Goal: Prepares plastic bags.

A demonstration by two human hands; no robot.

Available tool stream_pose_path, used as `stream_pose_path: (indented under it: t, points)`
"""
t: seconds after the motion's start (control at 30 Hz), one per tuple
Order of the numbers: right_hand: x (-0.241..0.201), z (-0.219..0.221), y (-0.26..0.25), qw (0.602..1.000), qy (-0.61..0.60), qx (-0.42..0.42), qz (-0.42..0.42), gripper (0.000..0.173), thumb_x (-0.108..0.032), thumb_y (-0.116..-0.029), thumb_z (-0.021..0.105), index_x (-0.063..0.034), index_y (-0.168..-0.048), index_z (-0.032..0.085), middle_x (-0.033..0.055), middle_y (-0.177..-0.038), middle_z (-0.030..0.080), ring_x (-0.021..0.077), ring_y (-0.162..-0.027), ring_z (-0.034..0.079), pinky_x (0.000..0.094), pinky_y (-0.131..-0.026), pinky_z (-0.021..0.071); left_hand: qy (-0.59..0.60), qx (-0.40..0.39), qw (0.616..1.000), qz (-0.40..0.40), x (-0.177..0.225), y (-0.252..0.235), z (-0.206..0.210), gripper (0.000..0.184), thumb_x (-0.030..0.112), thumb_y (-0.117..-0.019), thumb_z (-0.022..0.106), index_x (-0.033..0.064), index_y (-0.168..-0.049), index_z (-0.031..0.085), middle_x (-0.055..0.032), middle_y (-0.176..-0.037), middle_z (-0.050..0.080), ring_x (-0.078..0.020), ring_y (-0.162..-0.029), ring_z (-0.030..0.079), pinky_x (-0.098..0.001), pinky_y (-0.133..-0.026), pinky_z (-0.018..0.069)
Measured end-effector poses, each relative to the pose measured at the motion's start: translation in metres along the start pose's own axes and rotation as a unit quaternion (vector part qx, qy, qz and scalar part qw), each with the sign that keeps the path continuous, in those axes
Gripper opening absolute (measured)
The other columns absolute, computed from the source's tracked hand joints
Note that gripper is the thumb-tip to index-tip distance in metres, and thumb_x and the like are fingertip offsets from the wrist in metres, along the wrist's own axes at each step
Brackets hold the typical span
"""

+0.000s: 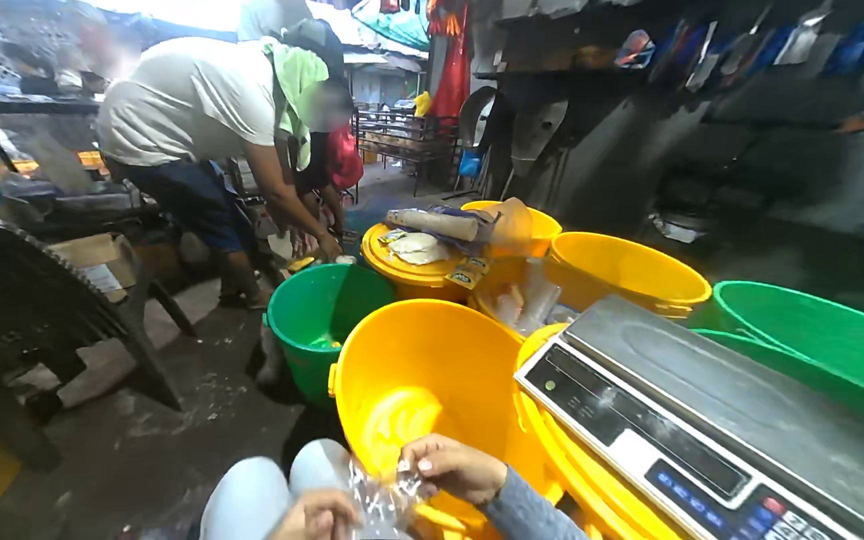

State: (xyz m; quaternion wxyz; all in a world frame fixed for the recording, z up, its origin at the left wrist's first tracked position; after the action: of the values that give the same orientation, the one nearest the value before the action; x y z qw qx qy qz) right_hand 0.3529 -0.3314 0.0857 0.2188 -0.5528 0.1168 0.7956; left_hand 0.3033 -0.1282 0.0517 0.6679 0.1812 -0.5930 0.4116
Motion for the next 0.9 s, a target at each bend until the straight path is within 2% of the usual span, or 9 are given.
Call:
stream_pose_path:
  t: [0.1,0.2,0.3,0.4,0.47,0.57,0.67,0.8,0.9]
  points:
    - [-0.015,-0.002,0.004,0.997,-0.008,0.049,-0.067,0.018,-0.039,-0.0951,0.068,-0.0226,-0.095,0.075,-0.0103,-0.089,0.071,-0.0011,-0.079,0.064,0.0193,-0.072,0.0538,-0.014,-0.005,1.0,0.012,0.026,-0.027,-0.002,0.031,0.05,-0.0955,0.064,0.0259,-0.112,0.076,0.014,-0.098,0.074,0.0049,-0.083,0.067,-0.0143,-0.074,0.0551]
    - [-0.031,-0.016,0.01,0.969,-0.02,0.203,-0.138,0.023,-0.043,-0.0928,0.068,-0.0238,-0.083,0.076,-0.011,-0.075,0.068,-0.0011,-0.067,0.062,0.0192,-0.062,0.0535,-0.127,0.013,0.992,0.003,0.052,-0.061,0.002,0.035,0.051,-0.0887,0.073,0.0185,-0.102,0.07,0.0139,-0.097,0.068,0.0039,-0.09,0.062,-0.0177,-0.08,0.0528]
    - [-0.042,-0.034,0.02,0.931,0.02,0.305,-0.2,0.027,-0.039,-0.0938,0.061,-0.0234,-0.074,0.07,-0.0138,-0.065,0.061,-0.0037,-0.058,0.056,0.0162,-0.056,0.0481,-0.237,0.064,0.968,-0.056,0.056,-0.093,0.005,0.038,0.024,-0.0793,0.077,0.0033,-0.108,0.063,0.0016,-0.106,0.062,-0.0034,-0.098,0.059,-0.0243,-0.086,0.0513]
    - [-0.048,-0.045,0.025,0.923,0.093,0.281,-0.247,0.02,-0.042,-0.0945,0.064,-0.0235,-0.088,0.07,-0.014,-0.082,0.064,-0.0024,-0.077,0.06,0.0187,-0.074,0.0507,-0.262,0.174,0.946,-0.077,0.05,-0.111,0.005,0.035,0.015,-0.0823,0.076,0.0018,-0.111,0.061,-0.0062,-0.107,0.063,-0.0104,-0.094,0.063,-0.0299,-0.083,0.0559]
    - [-0.046,-0.044,0.025,0.918,0.132,0.264,-0.265,0.016,-0.034,-0.0923,0.067,-0.0207,-0.102,0.068,-0.0106,-0.096,0.066,0.0014,-0.092,0.062,0.0236,-0.086,0.0522,-0.239,0.278,0.929,-0.044,0.045,-0.114,0.005,0.026,0.01,-0.0873,0.072,0.0021,-0.11,0.061,-0.0082,-0.103,0.065,-0.0133,-0.086,0.066,-0.033,-0.078,0.0584]
    - [-0.042,-0.037,0.021,0.891,0.207,0.295,-0.277,0.027,-0.018,-0.0866,0.071,-0.0192,-0.11,0.058,-0.0106,-0.105,0.066,0.0017,-0.1,0.063,0.0246,-0.09,0.0545,-0.239,0.423,0.87,0.085,0.039,-0.111,0.011,0.027,0.004,-0.0899,0.066,0.0022,-0.116,0.059,-0.0079,-0.101,0.066,-0.0128,-0.08,0.068,-0.031,-0.072,0.061]
    - [-0.041,-0.029,0.017,0.859,0.248,0.345,-0.287,0.034,-0.002,-0.0823,0.069,-0.0158,-0.108,0.051,-0.0104,-0.097,0.062,0.0003,-0.092,0.062,0.0225,-0.086,0.0544,-0.315,0.469,0.805,0.181,0.033,-0.101,0.018,0.025,0.002,-0.0923,0.064,-0.0022,-0.115,0.054,-0.0108,-0.097,0.063,-0.0127,-0.082,0.066,-0.0292,-0.074,0.0598]
    - [-0.038,-0.027,0.022,0.787,0.253,0.453,-0.333,0.022,-0.001,-0.0924,0.065,-0.0126,-0.107,0.053,-0.0106,-0.087,0.063,-0.0014,-0.078,0.062,0.0184,-0.074,0.0551,-0.435,0.465,0.73,0.25,0.03,-0.089,0.039,0.003,-0.002,-0.0854,0.062,-0.0033,-0.087,0.065,-0.0108,-0.079,0.064,-0.0091,-0.07,0.061,-0.0171,-0.066,0.0518]
    - [-0.043,-0.029,0.033,0.707,0.312,0.501,-0.39,0.027,-0.004,-0.095,0.064,-0.0143,-0.116,0.052,-0.0118,-0.101,0.065,-0.0011,-0.09,0.064,0.0202,-0.084,0.0561,-0.494,0.484,0.653,0.31,0.029,-0.081,0.05,0.014,0.007,-0.092,0.061,0.0056,-0.078,0.058,-0.0053,-0.066,0.057,-0.0106,-0.059,0.055,-0.0183,-0.06,0.0495]
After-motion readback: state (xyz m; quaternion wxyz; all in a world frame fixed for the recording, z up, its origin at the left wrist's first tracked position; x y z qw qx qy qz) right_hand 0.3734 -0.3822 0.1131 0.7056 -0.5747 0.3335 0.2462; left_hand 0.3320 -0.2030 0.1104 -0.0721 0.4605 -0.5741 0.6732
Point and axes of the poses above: each hand's wrist, its own y-axis away from the middle knuckle, its own z-axis out of the palm, x = y × z, the point moved 6 cm from there along -y, towards the middle knuckle
